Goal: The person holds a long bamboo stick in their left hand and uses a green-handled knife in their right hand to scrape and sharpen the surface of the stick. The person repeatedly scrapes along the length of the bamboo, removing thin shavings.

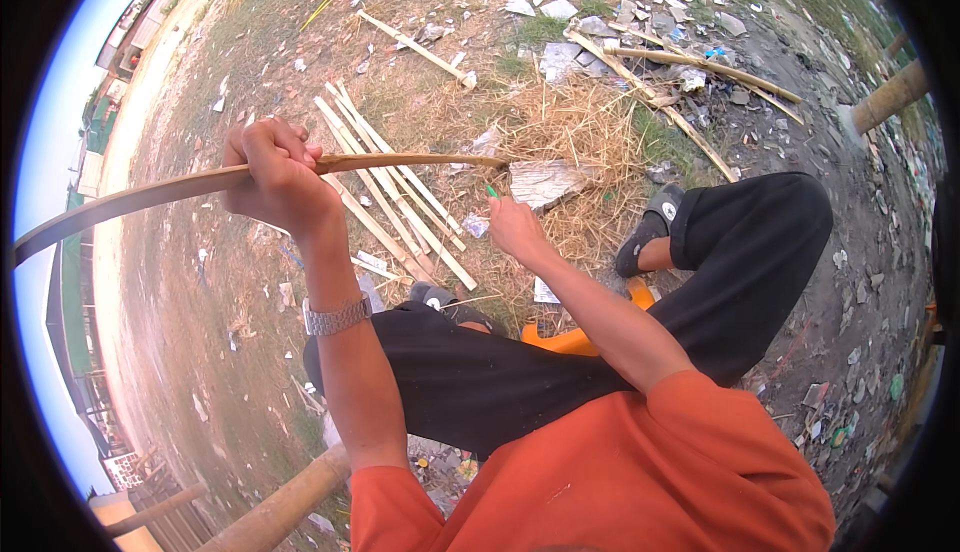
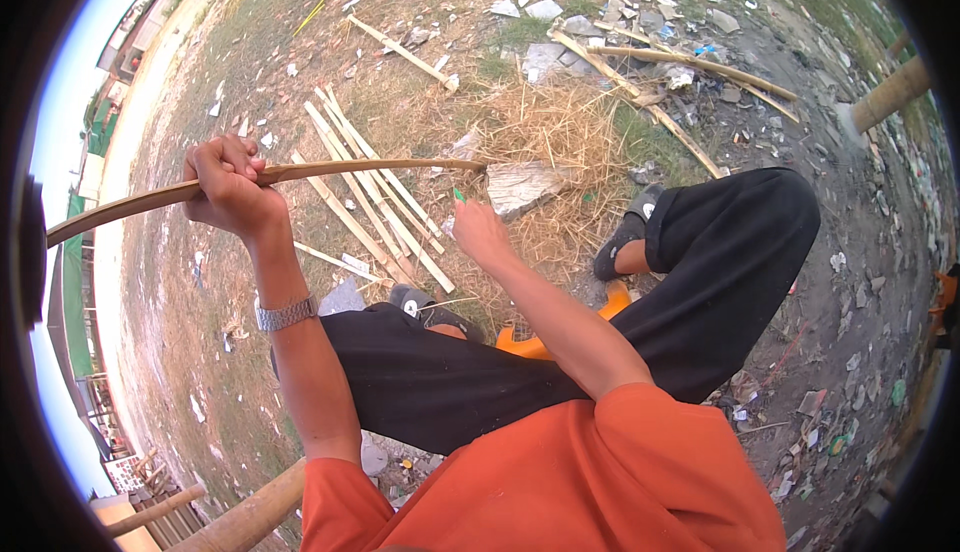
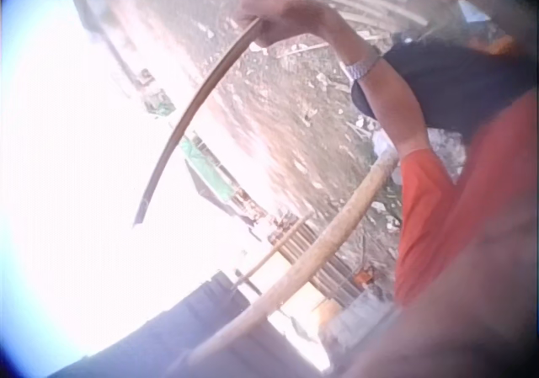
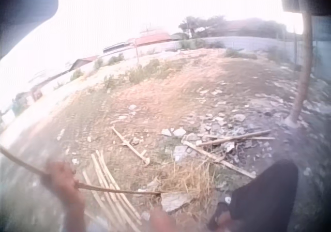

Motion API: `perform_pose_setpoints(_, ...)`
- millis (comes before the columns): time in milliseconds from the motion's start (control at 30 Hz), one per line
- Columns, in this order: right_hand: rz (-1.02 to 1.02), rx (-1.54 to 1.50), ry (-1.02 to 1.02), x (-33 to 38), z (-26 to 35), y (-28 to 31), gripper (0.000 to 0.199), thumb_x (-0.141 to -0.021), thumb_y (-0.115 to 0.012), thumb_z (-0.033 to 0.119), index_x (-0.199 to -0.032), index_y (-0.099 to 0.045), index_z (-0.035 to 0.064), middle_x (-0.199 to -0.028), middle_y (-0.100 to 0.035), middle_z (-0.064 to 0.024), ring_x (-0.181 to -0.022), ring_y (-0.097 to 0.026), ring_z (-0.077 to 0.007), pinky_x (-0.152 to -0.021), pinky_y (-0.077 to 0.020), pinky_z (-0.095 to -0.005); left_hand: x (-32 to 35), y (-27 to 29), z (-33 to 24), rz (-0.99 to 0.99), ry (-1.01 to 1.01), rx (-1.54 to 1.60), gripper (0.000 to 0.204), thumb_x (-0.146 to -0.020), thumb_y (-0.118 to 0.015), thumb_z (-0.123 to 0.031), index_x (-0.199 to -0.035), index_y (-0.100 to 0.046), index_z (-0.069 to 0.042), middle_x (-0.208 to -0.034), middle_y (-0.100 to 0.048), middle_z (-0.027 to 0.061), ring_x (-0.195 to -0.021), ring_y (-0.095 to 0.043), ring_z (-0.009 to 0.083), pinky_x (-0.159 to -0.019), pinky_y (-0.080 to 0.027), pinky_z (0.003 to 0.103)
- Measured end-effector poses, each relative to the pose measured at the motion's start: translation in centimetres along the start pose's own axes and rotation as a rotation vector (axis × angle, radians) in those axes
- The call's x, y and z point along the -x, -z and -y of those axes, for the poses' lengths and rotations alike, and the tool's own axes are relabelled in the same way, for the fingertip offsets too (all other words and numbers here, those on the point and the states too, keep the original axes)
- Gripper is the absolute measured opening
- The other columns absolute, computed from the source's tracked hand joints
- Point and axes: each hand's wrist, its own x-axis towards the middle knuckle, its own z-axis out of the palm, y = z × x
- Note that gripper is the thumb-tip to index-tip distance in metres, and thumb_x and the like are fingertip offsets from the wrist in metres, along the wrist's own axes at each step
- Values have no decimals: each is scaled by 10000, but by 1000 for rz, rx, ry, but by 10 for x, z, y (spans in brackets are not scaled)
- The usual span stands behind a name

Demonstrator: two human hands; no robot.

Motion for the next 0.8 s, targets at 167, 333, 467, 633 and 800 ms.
perform_pose_setpoints(167,63,-115,132,-11,-23,-15,398,-986,-344,322,-970,-561,-12,-834,-627,-299,-839,-612,-467,-749,-489,-520,3,-1,3,-2,-15,-25,319,-782,-440,20,-502,-352,-103,-434,-341,4,-383,-334,76,-444,-383,230)
perform_pose_setpoints(333,-12,110,-15,-25,-41,-17,399,-981,-366,338,-978,-559,-11,-790,-623,-286,-804,-612,-466,-733,-485,-527,4,-1,-1,19,-5,-32,311,-787,-440,12,-517,-348,-111,-429,-321,-1,-385,-313,70,-455,-388,227)
perform_pose_setpoints(467,31,304,-7,-27,-21,16,412,-986,-358,349,-975,-559,-11,-779,-621,-281,-802,-610,-464,-742,-485,-527,2,-1,-2,7,11,-39,308,-793,-462,2,-522,-357,-100,-439,-343,8,-396,-339,77,-431,-372,216)
perform_pose_setpoints(633,-54,-401,366,16,78,66,379,-992,-362,314,-869,-515,-11,-653,-562,-280,-641,-569,-468,-597,-438,-518,0,-5,3,-62,28,-12,287,-783,-476,15,-538,-372,-92,-458,-381,17,-417,-379,94,-416,-360,204)
perform_pose_setpoints(800,77,-521,418,72,121,66,323,-992,-366,272,-891,-449,-24,-599,-531,-285,-613,-549,-483,-590,-405,-548,3,-7,1,-150,12,-77,421,-881,-618,-199,-550,-383,-87,-464,-437,28,-408,-440,91,-415,-412,242)
